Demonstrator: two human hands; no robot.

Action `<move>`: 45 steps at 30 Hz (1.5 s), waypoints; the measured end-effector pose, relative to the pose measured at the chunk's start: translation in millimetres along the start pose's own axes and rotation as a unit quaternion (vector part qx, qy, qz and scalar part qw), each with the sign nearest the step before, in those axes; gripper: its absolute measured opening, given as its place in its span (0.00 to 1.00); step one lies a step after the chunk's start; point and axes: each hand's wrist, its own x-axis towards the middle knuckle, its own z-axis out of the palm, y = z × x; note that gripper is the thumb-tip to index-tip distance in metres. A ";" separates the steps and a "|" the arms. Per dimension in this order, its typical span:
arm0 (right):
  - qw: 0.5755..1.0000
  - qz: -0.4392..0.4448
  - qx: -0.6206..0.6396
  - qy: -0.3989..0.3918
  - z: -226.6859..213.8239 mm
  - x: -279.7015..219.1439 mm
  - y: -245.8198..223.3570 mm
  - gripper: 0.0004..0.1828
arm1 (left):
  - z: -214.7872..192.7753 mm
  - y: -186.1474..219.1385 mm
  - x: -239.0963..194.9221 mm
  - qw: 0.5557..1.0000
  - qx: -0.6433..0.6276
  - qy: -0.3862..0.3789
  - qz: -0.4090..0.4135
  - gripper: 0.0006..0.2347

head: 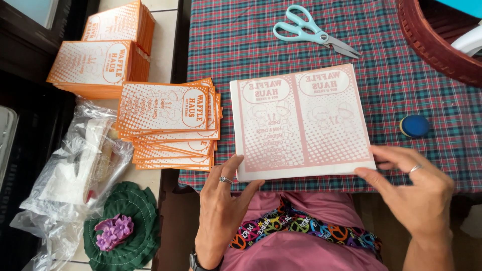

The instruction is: Folding paper bags and sealing them with blue circular stickers.

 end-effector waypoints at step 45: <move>0.966 -0.095 0.001 -0.239 56.7 148.3 1.2 0.37 | 18.2 29.5 26.0 0.974 0.055 -0.073 0.209 0.38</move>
